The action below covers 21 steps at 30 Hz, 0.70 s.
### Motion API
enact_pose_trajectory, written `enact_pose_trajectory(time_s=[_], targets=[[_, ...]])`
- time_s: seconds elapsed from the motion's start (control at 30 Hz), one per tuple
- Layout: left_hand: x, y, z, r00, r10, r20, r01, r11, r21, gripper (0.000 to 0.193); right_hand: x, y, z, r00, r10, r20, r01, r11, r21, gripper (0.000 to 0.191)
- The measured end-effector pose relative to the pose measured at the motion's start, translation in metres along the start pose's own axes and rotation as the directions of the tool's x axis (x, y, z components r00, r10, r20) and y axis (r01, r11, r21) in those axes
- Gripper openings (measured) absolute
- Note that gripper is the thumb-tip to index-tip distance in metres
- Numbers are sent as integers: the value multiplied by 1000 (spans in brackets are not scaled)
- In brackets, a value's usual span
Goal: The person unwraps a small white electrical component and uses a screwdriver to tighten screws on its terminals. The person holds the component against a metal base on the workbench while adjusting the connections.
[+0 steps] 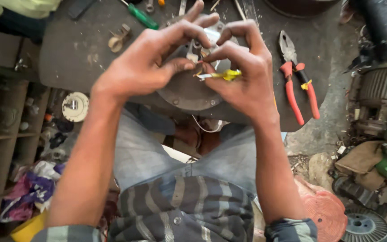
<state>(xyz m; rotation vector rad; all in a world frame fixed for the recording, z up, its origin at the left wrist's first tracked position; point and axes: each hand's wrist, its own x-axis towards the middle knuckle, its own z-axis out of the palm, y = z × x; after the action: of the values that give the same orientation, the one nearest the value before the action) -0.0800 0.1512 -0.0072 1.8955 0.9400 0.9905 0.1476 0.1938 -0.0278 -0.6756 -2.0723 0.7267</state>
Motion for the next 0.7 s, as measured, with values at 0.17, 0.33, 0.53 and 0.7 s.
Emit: enact_pose_trajectory(time_s=[0.17, 0.33, 0.53, 0.7], targets=[[1, 0, 3, 996, -74, 47, 80, 987, -140, 45, -7, -2, 8, 997, -48, -64, 45, 997, -55, 28], [3, -1, 3, 986, -159, 52, 166, 971, -171, 49, -10, -15, 22, 984, -45, -172, 3, 971, -239, 31], [0, -5, 5, 978, -196, 74, 208, 957, -205, 47, -13, -20, 32, 962, -63, -264, -21, 953, -303, 30], [-1, -8, 5, 980, -192, 60, 200, 955, -220, 47, -14, -21, 32, 963, -78, -257, -13, 943, -333, 33]])
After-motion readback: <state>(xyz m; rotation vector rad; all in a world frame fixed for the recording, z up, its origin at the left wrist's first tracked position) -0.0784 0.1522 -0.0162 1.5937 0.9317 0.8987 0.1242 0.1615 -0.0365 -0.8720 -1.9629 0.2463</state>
